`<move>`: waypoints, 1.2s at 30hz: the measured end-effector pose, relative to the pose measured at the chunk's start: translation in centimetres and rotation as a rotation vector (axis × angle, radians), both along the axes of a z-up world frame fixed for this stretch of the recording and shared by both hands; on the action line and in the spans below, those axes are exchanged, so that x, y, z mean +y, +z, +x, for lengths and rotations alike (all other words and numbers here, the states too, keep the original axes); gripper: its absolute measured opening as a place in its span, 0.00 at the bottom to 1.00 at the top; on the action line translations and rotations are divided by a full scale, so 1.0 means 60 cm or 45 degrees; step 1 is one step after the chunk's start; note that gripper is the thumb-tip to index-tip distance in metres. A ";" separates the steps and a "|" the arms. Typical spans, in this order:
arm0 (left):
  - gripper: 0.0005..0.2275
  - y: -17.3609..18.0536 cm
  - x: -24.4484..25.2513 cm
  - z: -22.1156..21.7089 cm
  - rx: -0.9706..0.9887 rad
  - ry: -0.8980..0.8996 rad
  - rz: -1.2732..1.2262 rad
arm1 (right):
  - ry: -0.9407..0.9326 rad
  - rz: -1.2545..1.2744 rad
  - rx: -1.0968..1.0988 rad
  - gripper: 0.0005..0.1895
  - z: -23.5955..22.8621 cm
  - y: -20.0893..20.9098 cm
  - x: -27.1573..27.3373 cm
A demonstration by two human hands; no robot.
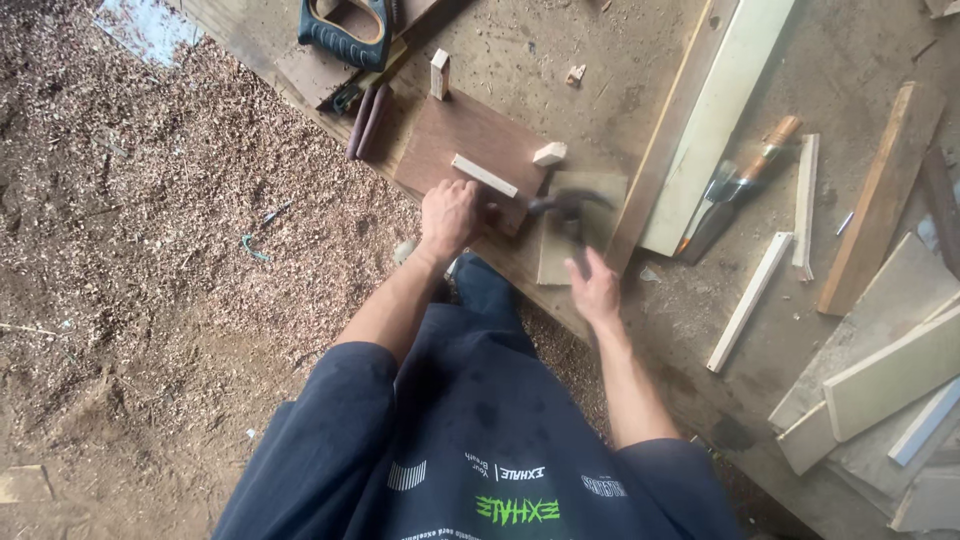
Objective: The person uses a hammer to attach small wooden blocks to a rectangular wooden board. They position each block and tap it into place, repeating the process for multiple pieces.
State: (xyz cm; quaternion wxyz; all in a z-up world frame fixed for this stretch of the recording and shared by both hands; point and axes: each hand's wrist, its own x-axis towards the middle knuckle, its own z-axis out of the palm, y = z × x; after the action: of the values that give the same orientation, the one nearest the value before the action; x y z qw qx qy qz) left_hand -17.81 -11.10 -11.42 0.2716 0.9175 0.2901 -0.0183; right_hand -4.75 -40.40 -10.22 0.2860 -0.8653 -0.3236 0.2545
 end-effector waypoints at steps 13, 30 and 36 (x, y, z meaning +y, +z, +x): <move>0.13 0.008 -0.004 0.004 0.078 -0.039 -0.004 | -0.136 -0.123 0.140 0.24 -0.033 -0.001 -0.025; 0.12 -0.021 -0.001 -0.003 -0.067 -0.024 0.086 | -0.395 -0.080 0.184 0.21 -0.127 0.010 0.025; 0.15 -0.005 0.007 -0.004 -0.075 -0.044 0.048 | -0.439 0.116 -0.176 0.25 -0.157 0.002 0.028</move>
State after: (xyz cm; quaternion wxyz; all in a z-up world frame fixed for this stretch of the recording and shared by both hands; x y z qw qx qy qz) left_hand -18.07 -10.65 -11.75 0.2622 0.9275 0.2664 0.0095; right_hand -14.18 -38.73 -10.12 0.3414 -0.9095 -0.2008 0.1266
